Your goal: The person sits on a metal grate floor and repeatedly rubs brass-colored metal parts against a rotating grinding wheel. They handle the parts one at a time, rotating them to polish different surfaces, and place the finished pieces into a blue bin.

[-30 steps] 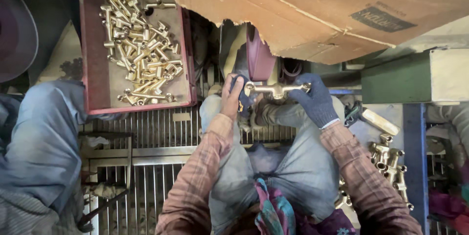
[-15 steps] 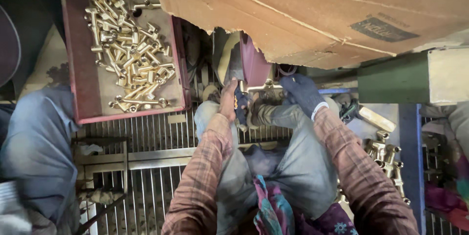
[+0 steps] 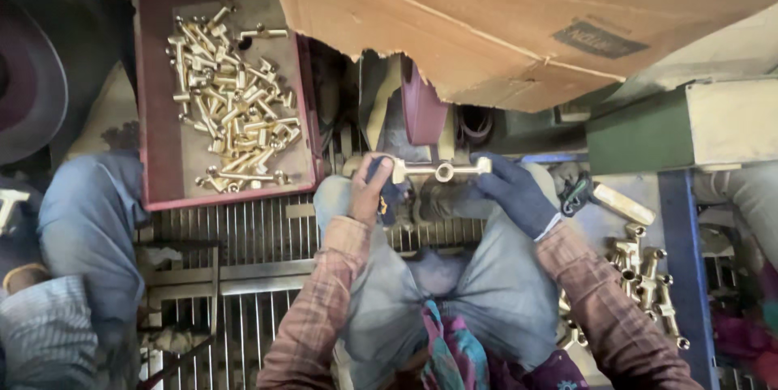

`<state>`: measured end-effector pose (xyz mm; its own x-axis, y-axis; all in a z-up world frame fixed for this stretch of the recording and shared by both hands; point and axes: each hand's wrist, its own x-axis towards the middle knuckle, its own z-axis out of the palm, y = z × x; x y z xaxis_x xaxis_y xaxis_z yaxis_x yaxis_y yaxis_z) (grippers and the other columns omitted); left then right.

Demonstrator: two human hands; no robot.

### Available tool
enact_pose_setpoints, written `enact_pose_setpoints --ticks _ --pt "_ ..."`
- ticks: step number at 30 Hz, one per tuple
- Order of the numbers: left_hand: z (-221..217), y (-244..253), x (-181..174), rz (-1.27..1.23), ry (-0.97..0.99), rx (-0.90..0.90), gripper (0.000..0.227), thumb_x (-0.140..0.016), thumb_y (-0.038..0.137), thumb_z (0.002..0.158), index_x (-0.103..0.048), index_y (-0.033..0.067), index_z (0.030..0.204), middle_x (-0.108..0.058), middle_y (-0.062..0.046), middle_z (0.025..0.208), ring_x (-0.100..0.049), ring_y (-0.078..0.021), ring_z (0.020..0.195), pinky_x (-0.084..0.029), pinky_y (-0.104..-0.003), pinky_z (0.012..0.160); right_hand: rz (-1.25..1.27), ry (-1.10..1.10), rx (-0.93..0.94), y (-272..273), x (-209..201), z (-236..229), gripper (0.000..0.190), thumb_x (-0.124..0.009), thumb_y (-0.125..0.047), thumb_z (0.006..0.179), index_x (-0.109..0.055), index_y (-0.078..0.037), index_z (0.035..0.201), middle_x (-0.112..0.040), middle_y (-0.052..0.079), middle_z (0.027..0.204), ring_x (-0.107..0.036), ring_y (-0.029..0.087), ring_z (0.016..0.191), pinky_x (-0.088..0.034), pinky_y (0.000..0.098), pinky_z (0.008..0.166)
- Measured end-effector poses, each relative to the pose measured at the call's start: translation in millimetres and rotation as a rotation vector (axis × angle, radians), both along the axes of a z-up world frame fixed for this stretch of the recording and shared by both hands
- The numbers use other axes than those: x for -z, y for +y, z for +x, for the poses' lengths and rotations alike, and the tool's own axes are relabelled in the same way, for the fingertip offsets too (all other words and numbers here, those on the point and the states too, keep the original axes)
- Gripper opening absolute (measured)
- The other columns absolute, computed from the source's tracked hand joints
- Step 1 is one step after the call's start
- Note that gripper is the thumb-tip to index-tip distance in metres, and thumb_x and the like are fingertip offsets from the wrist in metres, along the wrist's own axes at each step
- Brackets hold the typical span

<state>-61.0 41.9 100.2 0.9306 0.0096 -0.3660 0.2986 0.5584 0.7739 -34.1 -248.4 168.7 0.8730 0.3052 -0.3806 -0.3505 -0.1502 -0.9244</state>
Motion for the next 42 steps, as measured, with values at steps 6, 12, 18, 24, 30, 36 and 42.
enact_pose_setpoints --ticks 6,12,18,24,30,36,42 --pt "3 21 -15 0.428 -0.240 -0.122 0.018 -0.069 0.022 0.098 -0.068 0.0067 0.106 -0.066 0.002 0.092 -0.061 -0.0072 0.086 -0.050 -0.022 0.078 -0.101 -0.306 -0.088 21 12 7 0.054 -0.055 -0.016 0.101 -0.045 -0.003 0.152 -0.064 0.010 0.124 -0.066 0.020 0.109 -0.053 0.0329 0.097" --pt "25 42 -2 0.219 -0.128 -0.137 0.020 -0.070 0.026 0.096 -0.067 0.0064 0.102 -0.064 -0.002 0.082 -0.063 -0.0110 0.070 -0.057 -0.029 0.058 -0.329 -0.325 -0.148 41 23 23 0.057 -0.052 -0.027 0.104 -0.039 -0.004 0.154 -0.068 0.018 0.128 -0.067 0.028 0.119 -0.049 0.0370 0.105" --pt "36 50 19 0.180 0.009 -0.129 0.021 -0.067 0.028 0.097 -0.068 0.0077 0.100 -0.063 0.000 0.080 -0.064 -0.0105 0.067 -0.059 -0.032 0.053 -0.368 -0.349 -0.110 64 21 30 0.053 -0.052 -0.029 0.105 -0.043 -0.003 0.149 -0.066 0.020 0.127 -0.066 0.029 0.116 -0.050 0.0381 0.097" --pt "45 58 42 0.155 0.137 -0.164 0.026 -0.066 0.031 0.099 -0.068 0.0060 0.095 -0.064 -0.003 0.075 -0.062 -0.0134 0.058 -0.054 -0.033 0.049 0.068 -0.234 -0.003 82 40 33 0.045 -0.054 -0.026 0.107 -0.047 0.000 0.143 -0.064 0.016 0.124 -0.066 0.022 0.110 -0.058 0.0356 0.092" --pt "47 57 52 0.156 0.175 -0.180 0.032 -0.061 0.036 0.102 -0.069 0.0054 0.096 -0.065 -0.004 0.074 -0.063 -0.0141 0.056 -0.054 -0.032 0.048 -0.217 -0.166 0.040 83 49 34 0.041 -0.051 -0.023 0.104 -0.056 0.000 0.137 -0.064 0.015 0.083 -0.060 0.020 0.071 -0.052 0.0355 0.067" --pt "51 57 49 0.107 0.156 -0.123 0.033 -0.060 0.038 0.100 -0.069 0.0063 0.101 -0.065 -0.007 0.072 -0.067 -0.0175 0.056 -0.055 -0.033 0.048 0.043 0.098 0.220 91 49 42 0.036 -0.059 -0.019 0.098 -0.062 0.003 0.127 -0.061 0.008 0.076 -0.057 0.016 0.062 -0.053 0.0346 0.060" --pt "49 60 53 0.077 0.198 -0.090 0.023 -0.065 0.028 0.097 -0.071 0.0069 0.105 -0.068 -0.005 0.081 -0.066 -0.0170 0.058 -0.055 -0.033 0.049 0.179 0.262 0.360 96 40 47 0.029 -0.065 -0.022 0.095 -0.064 0.004 0.108 -0.061 0.007 0.074 -0.053 0.014 0.055 -0.055 0.0369 0.054"
